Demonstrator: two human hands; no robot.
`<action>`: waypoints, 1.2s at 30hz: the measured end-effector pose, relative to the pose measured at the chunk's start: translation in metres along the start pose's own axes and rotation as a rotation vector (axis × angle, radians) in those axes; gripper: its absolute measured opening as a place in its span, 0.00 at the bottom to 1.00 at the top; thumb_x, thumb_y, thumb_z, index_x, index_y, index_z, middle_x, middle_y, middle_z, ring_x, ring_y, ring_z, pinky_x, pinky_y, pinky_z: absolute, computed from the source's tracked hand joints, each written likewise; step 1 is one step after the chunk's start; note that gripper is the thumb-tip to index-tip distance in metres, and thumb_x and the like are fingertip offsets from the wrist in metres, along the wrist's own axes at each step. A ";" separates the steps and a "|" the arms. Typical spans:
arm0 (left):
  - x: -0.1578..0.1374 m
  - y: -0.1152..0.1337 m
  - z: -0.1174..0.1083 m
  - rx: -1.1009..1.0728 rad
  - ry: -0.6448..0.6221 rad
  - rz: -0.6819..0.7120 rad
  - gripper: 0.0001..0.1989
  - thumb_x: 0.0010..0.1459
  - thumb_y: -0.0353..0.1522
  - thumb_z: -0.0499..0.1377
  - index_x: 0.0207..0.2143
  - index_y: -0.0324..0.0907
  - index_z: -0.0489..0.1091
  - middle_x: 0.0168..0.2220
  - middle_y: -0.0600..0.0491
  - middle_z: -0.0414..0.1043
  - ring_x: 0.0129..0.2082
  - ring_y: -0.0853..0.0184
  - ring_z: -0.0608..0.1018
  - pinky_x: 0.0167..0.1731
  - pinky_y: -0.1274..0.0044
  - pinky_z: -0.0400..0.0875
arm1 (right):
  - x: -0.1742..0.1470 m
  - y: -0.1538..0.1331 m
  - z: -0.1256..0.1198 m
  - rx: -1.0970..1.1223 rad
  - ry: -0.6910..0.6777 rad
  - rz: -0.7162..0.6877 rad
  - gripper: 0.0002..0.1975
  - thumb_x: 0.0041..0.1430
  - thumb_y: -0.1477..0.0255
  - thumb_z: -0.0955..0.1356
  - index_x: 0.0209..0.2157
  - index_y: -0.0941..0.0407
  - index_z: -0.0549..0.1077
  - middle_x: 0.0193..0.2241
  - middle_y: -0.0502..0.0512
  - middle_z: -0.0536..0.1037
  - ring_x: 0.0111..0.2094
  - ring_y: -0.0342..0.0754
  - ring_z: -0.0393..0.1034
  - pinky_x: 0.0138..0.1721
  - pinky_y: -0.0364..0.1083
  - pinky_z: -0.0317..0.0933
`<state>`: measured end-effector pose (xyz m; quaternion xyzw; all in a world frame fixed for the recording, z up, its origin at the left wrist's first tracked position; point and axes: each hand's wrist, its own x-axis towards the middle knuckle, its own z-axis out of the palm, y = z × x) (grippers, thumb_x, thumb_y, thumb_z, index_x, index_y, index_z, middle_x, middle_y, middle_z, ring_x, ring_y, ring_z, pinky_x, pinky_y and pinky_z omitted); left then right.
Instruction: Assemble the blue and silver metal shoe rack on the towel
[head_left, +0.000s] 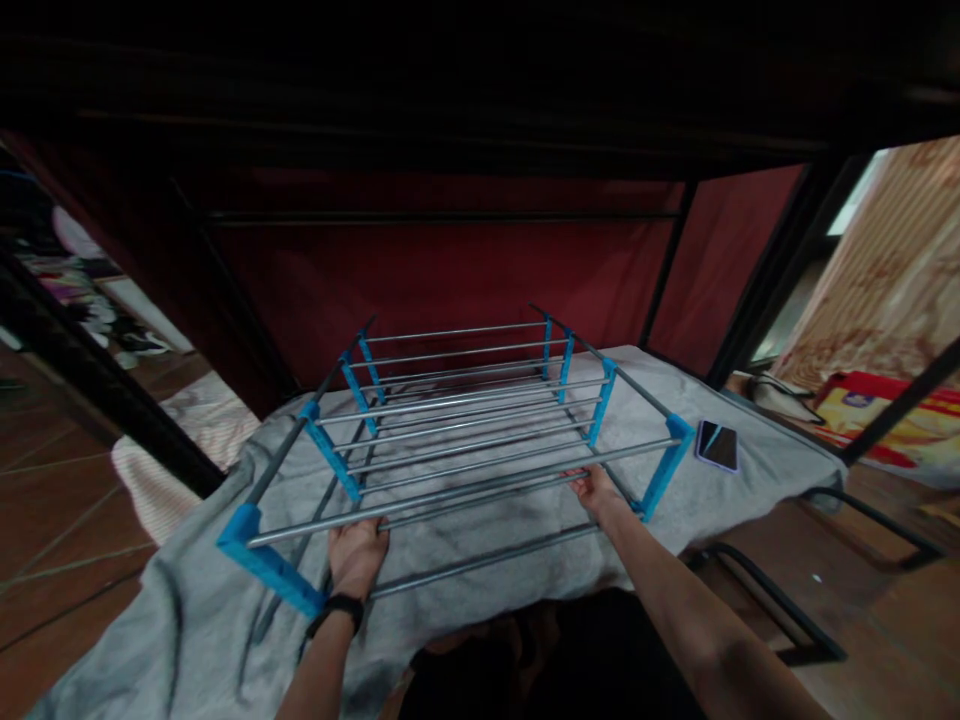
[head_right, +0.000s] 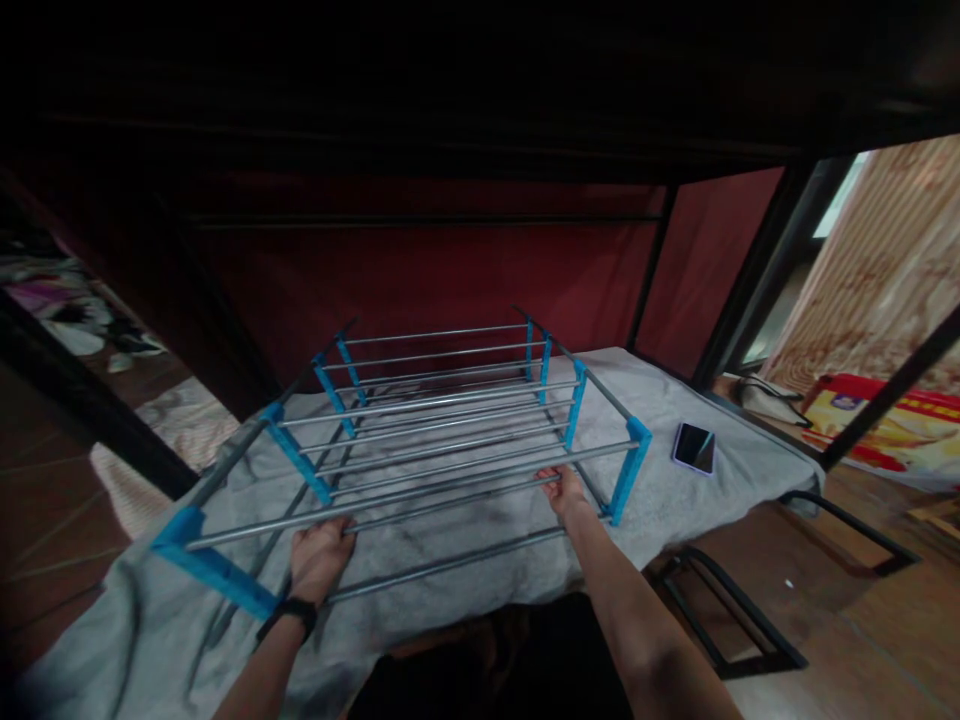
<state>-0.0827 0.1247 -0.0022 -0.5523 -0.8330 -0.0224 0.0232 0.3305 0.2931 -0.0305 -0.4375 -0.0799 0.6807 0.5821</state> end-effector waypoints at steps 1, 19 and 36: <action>0.000 0.000 0.001 -0.006 0.001 -0.003 0.20 0.64 0.37 0.46 0.43 0.43 0.76 0.40 0.44 0.81 0.47 0.55 0.78 0.51 0.66 0.57 | -0.001 -0.001 0.000 -0.005 -0.004 -0.001 0.07 0.57 0.79 0.64 0.27 0.54 0.66 0.16 0.46 0.72 0.17 0.43 0.70 0.25 0.41 0.71; 0.001 -0.001 0.010 -0.012 0.033 -0.024 0.19 0.64 0.37 0.47 0.43 0.43 0.77 0.41 0.43 0.81 0.49 0.55 0.77 0.57 0.64 0.56 | 0.012 0.002 -0.004 -0.030 0.047 0.015 0.07 0.61 0.77 0.63 0.35 0.55 0.73 0.16 0.45 0.74 0.17 0.43 0.71 0.26 0.41 0.72; 0.004 -0.001 0.007 0.054 -0.016 -0.022 0.20 0.65 0.37 0.46 0.42 0.41 0.76 0.40 0.43 0.80 0.48 0.55 0.78 0.56 0.64 0.57 | 0.018 0.006 -0.005 0.032 0.030 0.004 0.09 0.62 0.77 0.66 0.27 0.54 0.67 0.14 0.43 0.70 0.17 0.42 0.69 0.26 0.41 0.72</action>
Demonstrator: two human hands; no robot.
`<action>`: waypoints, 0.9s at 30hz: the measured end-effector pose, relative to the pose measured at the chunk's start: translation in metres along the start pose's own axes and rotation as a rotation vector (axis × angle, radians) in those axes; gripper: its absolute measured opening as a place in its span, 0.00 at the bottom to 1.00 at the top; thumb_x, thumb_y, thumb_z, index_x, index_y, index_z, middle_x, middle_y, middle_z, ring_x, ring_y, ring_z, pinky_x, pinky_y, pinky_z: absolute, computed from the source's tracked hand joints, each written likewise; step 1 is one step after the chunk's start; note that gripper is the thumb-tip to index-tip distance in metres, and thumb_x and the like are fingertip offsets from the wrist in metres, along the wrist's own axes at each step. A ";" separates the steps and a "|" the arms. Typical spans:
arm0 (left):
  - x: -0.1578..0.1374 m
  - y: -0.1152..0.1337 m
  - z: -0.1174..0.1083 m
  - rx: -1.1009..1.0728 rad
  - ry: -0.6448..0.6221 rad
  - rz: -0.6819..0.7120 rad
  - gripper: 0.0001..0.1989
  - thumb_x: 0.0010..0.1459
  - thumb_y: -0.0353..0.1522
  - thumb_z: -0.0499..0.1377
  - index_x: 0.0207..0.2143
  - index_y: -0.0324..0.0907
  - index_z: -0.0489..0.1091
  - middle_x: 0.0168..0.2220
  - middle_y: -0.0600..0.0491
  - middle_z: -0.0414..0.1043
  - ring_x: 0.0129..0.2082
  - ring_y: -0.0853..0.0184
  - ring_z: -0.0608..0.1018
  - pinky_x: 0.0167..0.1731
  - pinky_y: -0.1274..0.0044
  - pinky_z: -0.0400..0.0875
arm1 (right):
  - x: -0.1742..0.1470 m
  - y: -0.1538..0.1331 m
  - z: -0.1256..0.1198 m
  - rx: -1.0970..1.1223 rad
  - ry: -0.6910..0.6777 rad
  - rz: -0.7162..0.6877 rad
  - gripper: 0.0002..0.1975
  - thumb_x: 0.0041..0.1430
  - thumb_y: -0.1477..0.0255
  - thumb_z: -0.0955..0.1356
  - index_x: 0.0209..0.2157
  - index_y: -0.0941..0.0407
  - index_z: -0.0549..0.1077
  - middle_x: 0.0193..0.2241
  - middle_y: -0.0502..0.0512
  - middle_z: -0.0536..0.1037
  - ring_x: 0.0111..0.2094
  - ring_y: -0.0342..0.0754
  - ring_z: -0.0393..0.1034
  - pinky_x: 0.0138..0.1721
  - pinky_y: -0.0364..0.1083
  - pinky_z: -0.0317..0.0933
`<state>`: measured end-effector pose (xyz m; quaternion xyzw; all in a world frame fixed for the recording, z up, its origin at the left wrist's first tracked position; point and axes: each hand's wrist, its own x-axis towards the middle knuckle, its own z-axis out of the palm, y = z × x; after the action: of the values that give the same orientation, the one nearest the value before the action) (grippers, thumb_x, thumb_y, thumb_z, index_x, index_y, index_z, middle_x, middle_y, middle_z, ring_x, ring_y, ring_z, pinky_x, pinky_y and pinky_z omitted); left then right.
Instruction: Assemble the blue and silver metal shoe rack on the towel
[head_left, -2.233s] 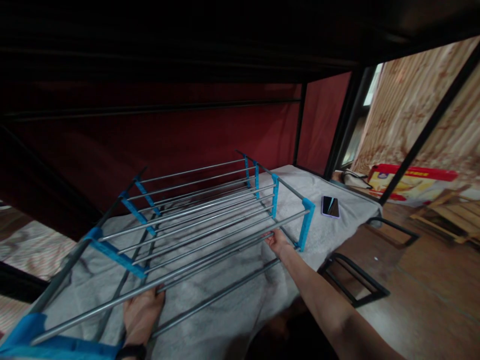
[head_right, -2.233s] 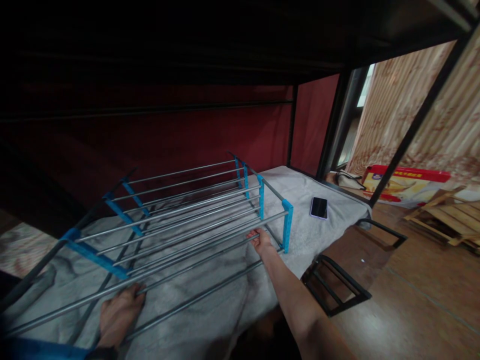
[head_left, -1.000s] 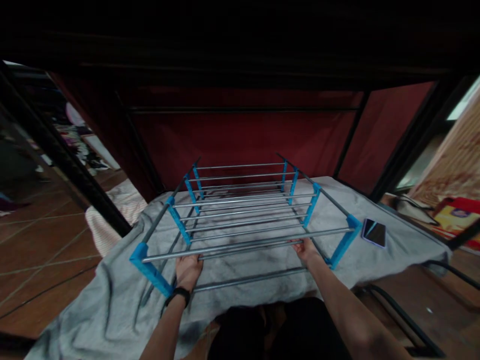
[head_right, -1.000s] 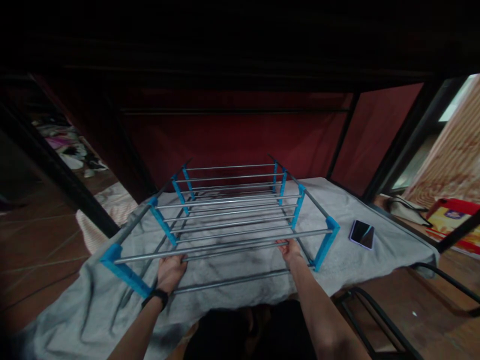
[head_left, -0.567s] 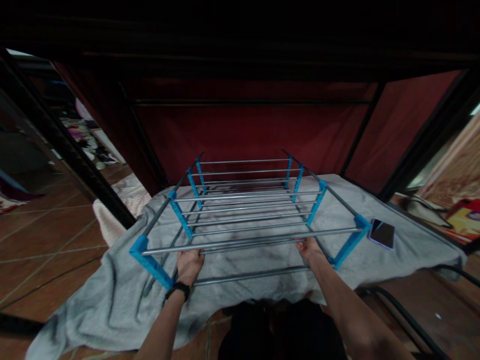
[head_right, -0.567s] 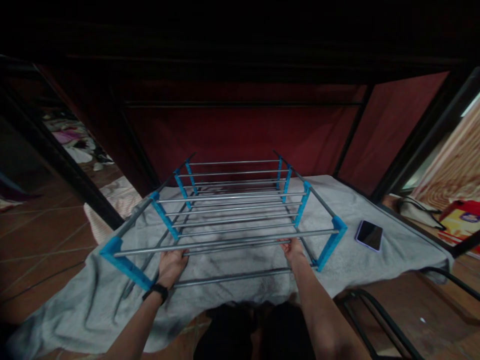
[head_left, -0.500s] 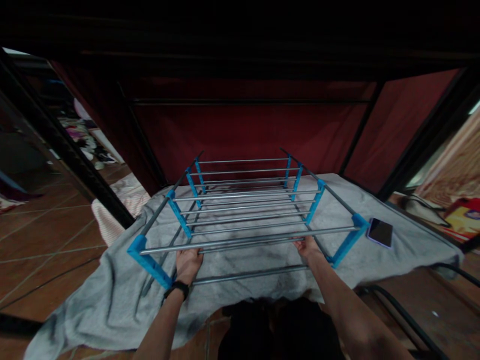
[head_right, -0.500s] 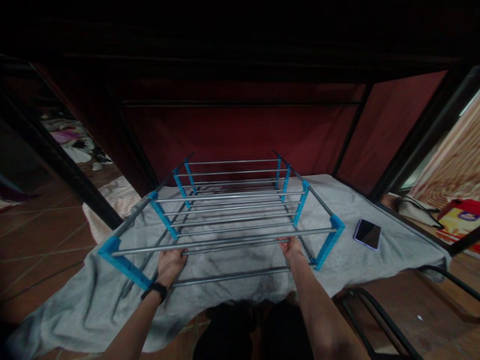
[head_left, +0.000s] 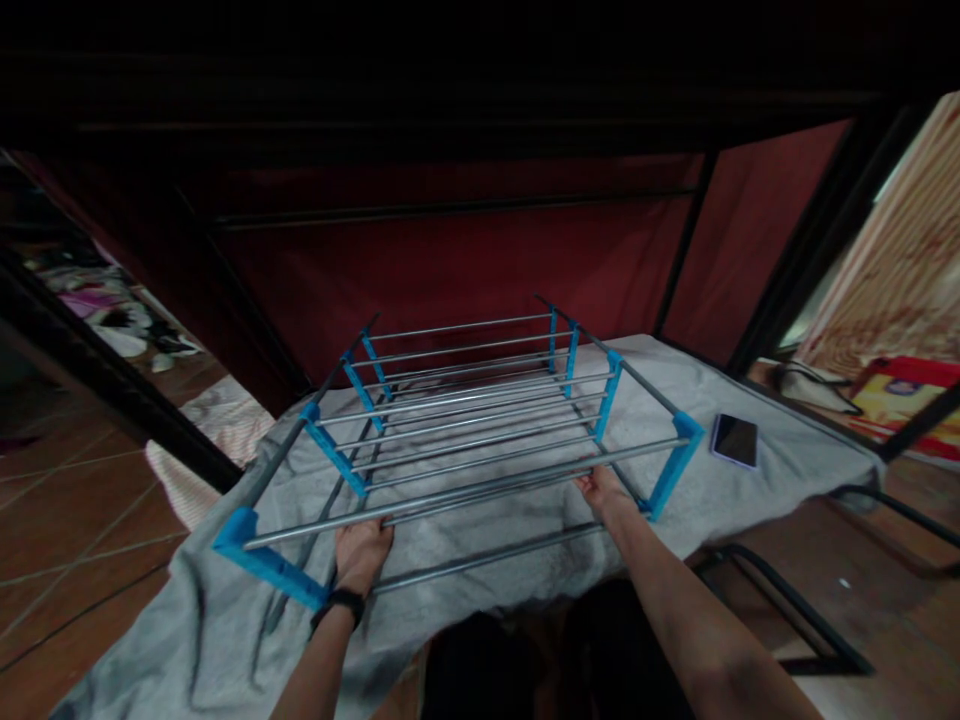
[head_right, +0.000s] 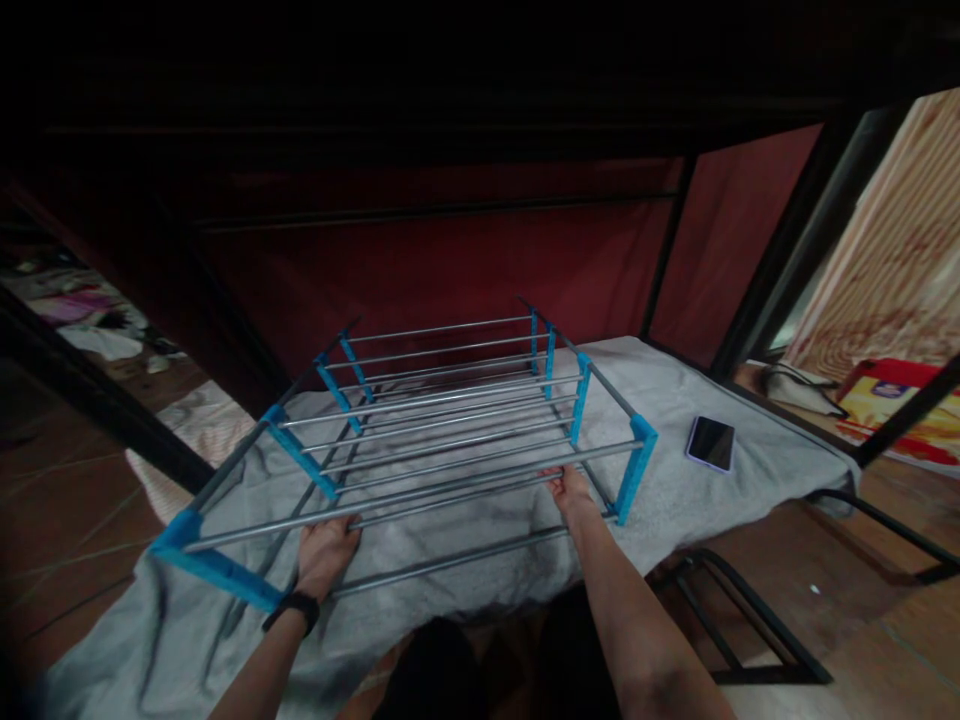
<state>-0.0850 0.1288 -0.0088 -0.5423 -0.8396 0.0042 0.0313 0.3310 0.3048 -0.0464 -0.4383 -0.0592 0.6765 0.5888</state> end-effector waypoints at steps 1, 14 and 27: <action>0.000 0.000 0.001 0.001 0.001 0.001 0.20 0.65 0.37 0.46 0.43 0.41 0.76 0.40 0.42 0.80 0.48 0.55 0.78 0.56 0.64 0.57 | 0.000 0.000 0.000 0.003 0.004 -0.004 0.09 0.61 0.77 0.66 0.26 0.54 0.67 0.14 0.43 0.70 0.18 0.42 0.69 0.26 0.41 0.72; -0.007 0.001 -0.004 -0.044 0.025 0.029 0.20 0.64 0.36 0.46 0.44 0.41 0.76 0.42 0.42 0.80 0.48 0.55 0.77 0.54 0.65 0.56 | -0.013 -0.006 0.001 -0.004 -0.017 0.005 0.10 0.61 0.77 0.60 0.25 0.53 0.64 0.16 0.45 0.70 0.19 0.43 0.68 0.31 0.44 0.73; -0.004 0.003 -0.006 -0.047 0.008 0.022 0.20 0.64 0.37 0.45 0.44 0.41 0.76 0.42 0.41 0.80 0.48 0.54 0.77 0.55 0.64 0.56 | -0.016 -0.008 0.001 0.008 -0.057 -0.009 0.09 0.58 0.76 0.65 0.24 0.53 0.65 0.16 0.44 0.69 0.21 0.43 0.67 0.34 0.44 0.72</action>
<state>-0.0800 0.1261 -0.0034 -0.5520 -0.8334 -0.0171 0.0219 0.3352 0.2946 -0.0323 -0.4161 -0.0751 0.6863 0.5918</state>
